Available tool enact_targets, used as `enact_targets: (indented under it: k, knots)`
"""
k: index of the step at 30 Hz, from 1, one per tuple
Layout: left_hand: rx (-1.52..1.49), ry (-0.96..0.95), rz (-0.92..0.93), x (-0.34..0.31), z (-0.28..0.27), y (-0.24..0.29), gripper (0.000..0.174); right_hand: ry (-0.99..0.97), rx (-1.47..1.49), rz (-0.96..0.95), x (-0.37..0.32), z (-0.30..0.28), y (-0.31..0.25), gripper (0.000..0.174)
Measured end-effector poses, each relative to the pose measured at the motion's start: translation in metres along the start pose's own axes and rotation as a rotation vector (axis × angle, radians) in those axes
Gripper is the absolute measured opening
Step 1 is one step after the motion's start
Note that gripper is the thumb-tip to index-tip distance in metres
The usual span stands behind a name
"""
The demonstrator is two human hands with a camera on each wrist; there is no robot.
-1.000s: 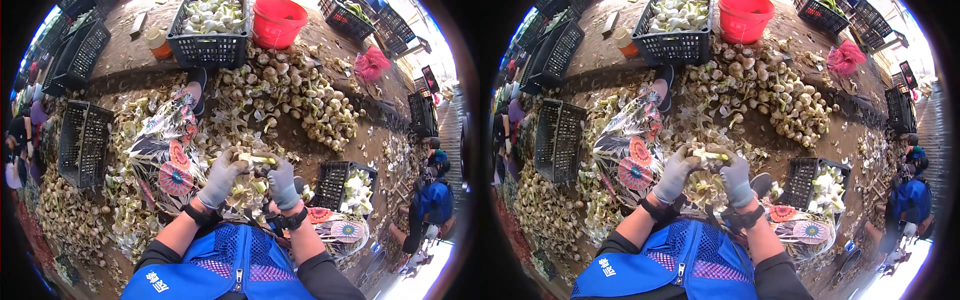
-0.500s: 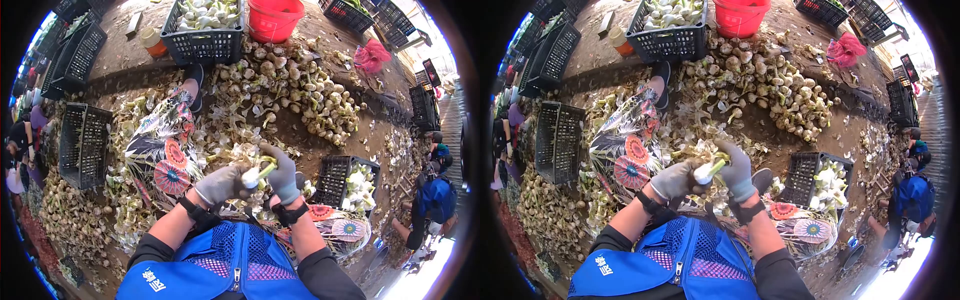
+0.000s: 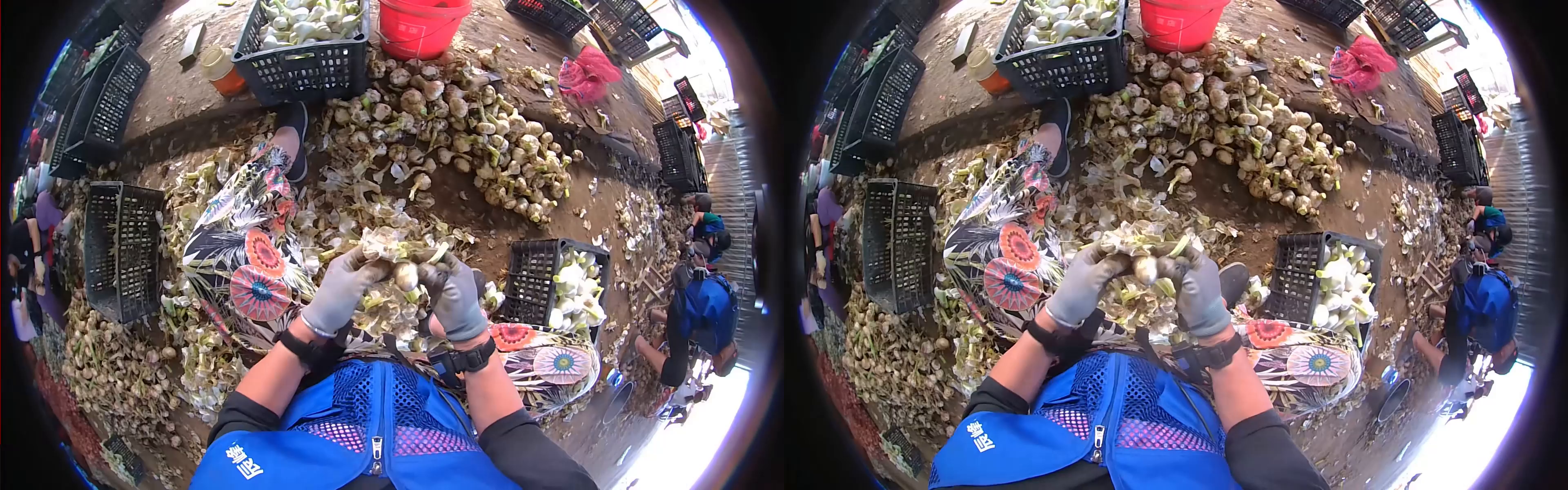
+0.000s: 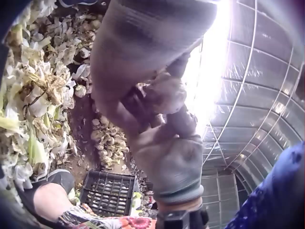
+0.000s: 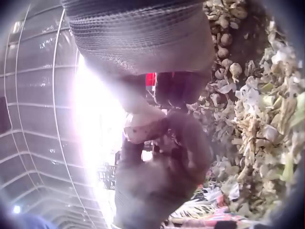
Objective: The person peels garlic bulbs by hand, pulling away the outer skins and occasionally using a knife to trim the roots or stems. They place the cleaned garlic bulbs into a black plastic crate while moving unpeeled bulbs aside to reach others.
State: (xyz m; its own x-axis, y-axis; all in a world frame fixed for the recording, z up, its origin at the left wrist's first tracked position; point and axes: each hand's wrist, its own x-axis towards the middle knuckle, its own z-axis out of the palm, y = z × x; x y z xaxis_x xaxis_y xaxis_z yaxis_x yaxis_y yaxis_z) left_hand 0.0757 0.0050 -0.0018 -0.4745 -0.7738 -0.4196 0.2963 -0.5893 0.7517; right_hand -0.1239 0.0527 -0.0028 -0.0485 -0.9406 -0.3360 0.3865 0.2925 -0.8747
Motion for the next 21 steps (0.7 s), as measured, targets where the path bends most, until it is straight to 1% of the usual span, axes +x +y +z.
enact_targets:
  k: [1,2,3,4,5,7,8,9,10,11,12,13,14,15,16,17,18,19,20,21]
  knots:
    - [-0.003,-0.002,-0.001,-0.007,0.002,0.009,0.024,-0.017,-0.006,-0.059,0.0,-0.002,0.001,0.026]
    - [0.162,-0.038,0.01,-0.016,0.0,0.015,0.024,0.095,0.12,0.049,0.001,-0.003,0.002,0.026]
    - [0.328,-0.076,0.021,-0.023,-0.003,0.017,0.025,0.099,0.12,0.048,0.004,-0.014,0.012,0.026]
    - [0.361,-0.044,0.06,-0.029,-0.005,0.015,0.026,0.188,0.36,0.138,0.009,-0.033,0.027,0.026]
    - [0.363,-0.051,0.058,-0.031,-0.008,0.021,0.026,0.275,0.603,0.226,0.013,-0.045,0.035,0.026]
    - [0.133,0.036,0.109,-0.037,-0.019,0.034,0.033,0.297,0.549,0.248,0.013,-0.041,0.025,0.024]
    - [0.419,0.138,0.179,-0.03,-0.026,0.035,0.041,0.294,0.585,0.237,0.014,-0.036,0.022,0.024]
    - [0.419,0.144,0.18,-0.027,-0.027,0.035,0.041,0.286,0.621,0.226,0.015,-0.03,0.019,0.024]
    - [0.75,0.116,0.236,-0.023,-0.024,0.034,0.044,0.233,0.701,0.237,0.015,-0.022,0.017,0.023]
    - [1.083,0.086,0.287,-0.019,-0.014,0.038,0.047,0.224,0.698,0.24,0.014,-0.016,0.015,0.023]
    - [1.049,0.094,0.244,-0.014,-0.006,0.032,0.047,0.227,0.412,0.137,0.012,-0.011,0.015,0.022]
    - [1.048,0.104,0.243,-0.01,0.003,0.029,0.047,0.226,0.126,0.034,0.01,-0.005,0.015,0.022]
    - [1.069,0.107,0.22,-0.006,0.013,0.027,0.042,0.208,-0.259,-0.213,0.009,0.003,0.015,0.019]
    - [1.09,0.108,0.198,-0.002,0.021,0.027,0.038,0.201,-0.259,-0.213,0.008,0.005,0.014,0.019]
    - [0.838,0.061,0.113,-0.001,0.026,0.032,0.032,0.227,-0.211,-0.113,0.007,0.003,0.012,0.019]
    - [0.835,0.061,0.116,0.002,0.022,0.026,0.032,0.256,-0.164,-0.013,0.007,0.0,0.008,0.02]
    - [0.474,0.048,0.083,0.006,0.016,0.017,0.028,0.176,0.198,0.105,0.008,-0.003,0.003,0.02]
    - [0.114,0.036,0.048,0.008,0.008,0.01,0.025,0.175,0.196,0.105,0.01,-0.007,0.002,0.02]
    - [-0.022,0.015,0.089,0.004,0.004,0.021,0.021,0.139,0.487,0.197,0.011,-0.004,-0.002,0.021]
    - [-0.351,-0.061,0.169,0.011,-0.001,0.022,0.02,0.099,0.778,0.285,0.013,0.0,-0.006,0.024]
